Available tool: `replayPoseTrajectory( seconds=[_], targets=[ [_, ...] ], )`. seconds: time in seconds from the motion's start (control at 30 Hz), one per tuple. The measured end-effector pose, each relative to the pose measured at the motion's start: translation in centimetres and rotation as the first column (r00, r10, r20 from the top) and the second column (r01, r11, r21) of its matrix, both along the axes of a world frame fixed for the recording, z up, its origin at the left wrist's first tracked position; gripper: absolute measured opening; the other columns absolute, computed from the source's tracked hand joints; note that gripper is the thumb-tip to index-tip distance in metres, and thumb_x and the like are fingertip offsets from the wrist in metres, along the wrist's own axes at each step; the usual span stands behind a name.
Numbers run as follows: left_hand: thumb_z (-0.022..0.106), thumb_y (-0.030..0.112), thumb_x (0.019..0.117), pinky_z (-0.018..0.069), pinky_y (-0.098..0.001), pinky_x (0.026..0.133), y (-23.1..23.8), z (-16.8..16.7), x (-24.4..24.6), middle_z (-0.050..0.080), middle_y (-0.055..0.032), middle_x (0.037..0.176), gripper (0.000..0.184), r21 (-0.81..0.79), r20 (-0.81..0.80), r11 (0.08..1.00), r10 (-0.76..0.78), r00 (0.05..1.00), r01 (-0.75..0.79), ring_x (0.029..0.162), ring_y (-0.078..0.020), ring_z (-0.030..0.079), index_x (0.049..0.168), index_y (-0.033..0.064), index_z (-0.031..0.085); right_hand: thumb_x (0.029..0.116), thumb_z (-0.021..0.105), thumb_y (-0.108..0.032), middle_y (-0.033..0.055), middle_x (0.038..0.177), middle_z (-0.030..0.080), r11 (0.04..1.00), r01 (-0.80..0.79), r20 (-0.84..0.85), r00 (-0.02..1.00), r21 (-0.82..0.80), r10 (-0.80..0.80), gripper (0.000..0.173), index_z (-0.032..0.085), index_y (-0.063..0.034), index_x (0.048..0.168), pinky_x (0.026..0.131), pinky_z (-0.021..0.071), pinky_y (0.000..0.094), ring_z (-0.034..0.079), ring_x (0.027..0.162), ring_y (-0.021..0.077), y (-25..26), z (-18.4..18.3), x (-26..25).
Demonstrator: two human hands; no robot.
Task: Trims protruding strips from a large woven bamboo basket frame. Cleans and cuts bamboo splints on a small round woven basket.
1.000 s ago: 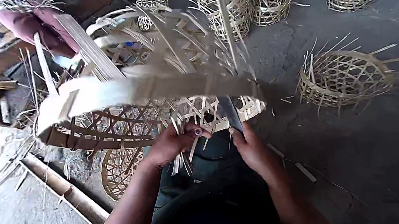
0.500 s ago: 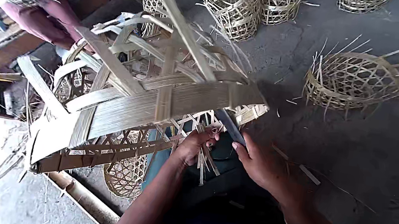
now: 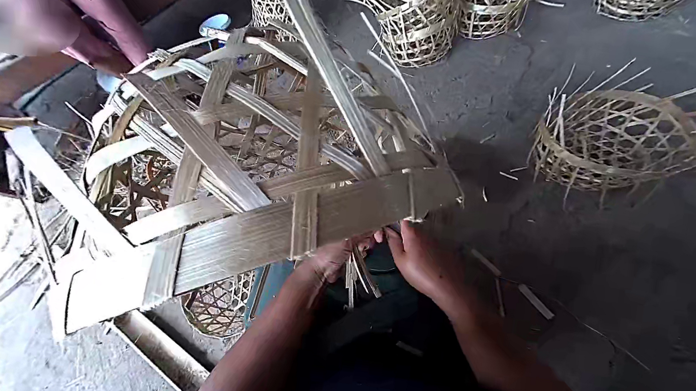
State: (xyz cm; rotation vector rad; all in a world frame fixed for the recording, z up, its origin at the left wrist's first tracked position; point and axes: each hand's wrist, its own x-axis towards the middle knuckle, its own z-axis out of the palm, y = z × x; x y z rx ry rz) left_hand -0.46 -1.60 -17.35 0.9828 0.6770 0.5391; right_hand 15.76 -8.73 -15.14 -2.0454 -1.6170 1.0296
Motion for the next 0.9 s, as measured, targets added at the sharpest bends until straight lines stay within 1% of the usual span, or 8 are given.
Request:
replayPoseTrajectory(
  seconds=[0.13, 0.23, 0.3, 0.4, 0.5, 0.6, 0.77, 0.9],
  targets=[
    [0.069, 0.027, 0.0952, 0.0499, -0.0165, 0.059, -0.6, 5.2, -1.1, 0.065, 0.008, 0.071, 0.015, 0.157, 0.314, 0.987, -0.091, 0.945, 0.042, 0.061, 0.0009, 0.058, 0.083, 0.0179, 0.074, 0.1112, 0.042, -0.033, 0.023, 0.101, 0.066, 0.999, 0.041, -0.058, 0.997, -0.033, -0.043, 0.04, 0.055, 0.0037, 0.122, 0.089, 0.0521, 0.055, 0.067, 0.1, 0.0372, 0.0, -0.3, 0.9],
    [0.068, 0.042, 0.0968, 0.0506, -0.0184, 0.058, 0.6, 5.6, -2.6, 0.06, 0.0087, 0.071, 0.023, 0.192, 0.324, 0.981, -0.046, 0.945, -0.018, 0.06, -0.0012, 0.057, 0.1, 0.0195, 0.071, 0.1106, 0.043, -0.035, 0.0179, 0.089, 0.062, 0.994, 0.113, -0.143, 0.984, 0.008, -0.111, 0.039, 0.055, 0.0014, 0.118, 0.08, 0.0529, 0.0519, 0.065, 0.085, 0.0319, -1.0, 0.1, 1.4],
    [0.063, 0.033, 0.1001, 0.0464, -0.0186, 0.056, 1.0, 4.8, -2.8, 0.057, 0.0086, 0.066, 0.023, 0.239, 0.193, 0.968, 0.029, 0.981, -0.075, 0.057, -0.0007, 0.051, 0.107, 0.0132, 0.072, 0.1106, 0.044, -0.033, 0.0172, 0.086, 0.063, 0.982, 0.165, -0.14, 0.979, 0.096, -0.151, 0.037, 0.056, -0.0008, 0.124, 0.077, 0.0531, 0.0525, 0.065, 0.082, 0.032, -1.1, 1.0, 1.9],
    [0.052, 0.008, 0.1012, 0.0462, -0.0203, 0.053, 0.1, 3.7, -1.7, 0.058, 0.004, 0.063, 0.021, 0.353, -0.283, 0.935, 0.139, 0.949, -0.032, 0.052, -0.0032, 0.05, 0.101, 0.0025, 0.072, 0.1105, 0.045, -0.031, 0.0209, 0.09, 0.067, 0.975, 0.173, -0.056, 0.984, 0.137, -0.167, 0.041, 0.052, -0.0061, 0.142, 0.078, 0.0534, 0.0584, 0.068, 0.085, 0.0381, -1.7, 3.2, 2.0],
    [0.051, 0.015, 0.1055, 0.0544, -0.0294, 0.071, 0.0, 3.1, -0.8, 0.078, -0.0003, 0.091, 0.025, 0.341, -0.601, 0.92, 0.055, 0.797, 0.193, 0.077, -0.0059, 0.07, 0.11, 0.0044, 0.072, 0.1108, 0.044, -0.031, 0.0219, 0.091, 0.069, 0.98, 0.15, 0.046, 0.986, 0.127, -0.157, 0.042, 0.05, -0.009, 0.145, 0.079, 0.0538, 0.0599, 0.069, 0.088, 0.041, -1.8, 4.9, 1.7],
    [0.045, 0.014, 0.1076, 0.0559, -0.0235, 0.074, 0.4, 3.1, -0.5, 0.077, -0.0037, 0.104, 0.028, 0.2, -0.404, 0.963, -0.087, 0.911, 0.181, 0.088, -0.0054, 0.071, 0.115, 0.0019, 0.069, 0.1103, 0.046, -0.027, 0.021, 0.086, 0.067, 0.983, 0.09, 0.114, 0.988, 0.161, -0.109, 0.037, 0.053, -0.0059, 0.14, 0.076, 0.0544, 0.058, 0.069, 0.084, 0.0405, -2.0, 5.3, 1.4],
    [0.043, 0.015, 0.1065, 0.0497, -0.0205, 0.057, 1.5, -0.7, -0.5, 0.06, 0.0029, 0.073, 0.024, -0.033, -0.07, 0.995, -0.094, 0.993, 0.092, 0.062, -0.0052, 0.057, 0.1, 0.0067, 0.064, 0.1113, 0.041, -0.032, 0.021, 0.099, 0.069, 0.995, 0.005, 0.016, 1.0, 0.103, -0.007, 0.046, 0.042, -0.0116, 0.153, 0.085, 0.0535, 0.056, 0.069, 0.093, 0.0379, -3.1, 3.9, 1.6],
    [0.046, 0.013, 0.1034, 0.0499, -0.0193, 0.058, 1.5, -1.2, -0.4, 0.06, 0.0039, 0.073, 0.02, -0.005, -0.032, 0.993, -0.122, 0.992, 0.122, 0.061, -0.0039, 0.057, 0.094, 0.0087, 0.063, 0.1118, 0.038, -0.032, 0.0231, 0.106, 0.069, 0.999, 0.006, -0.029, 1.0, 0.032, -0.005, 0.047, 0.043, -0.0082, 0.152, 0.09, 0.0522, 0.0569, 0.068, 0.1, 0.0397, -3.5, 1.2, 1.5]
  ],
)
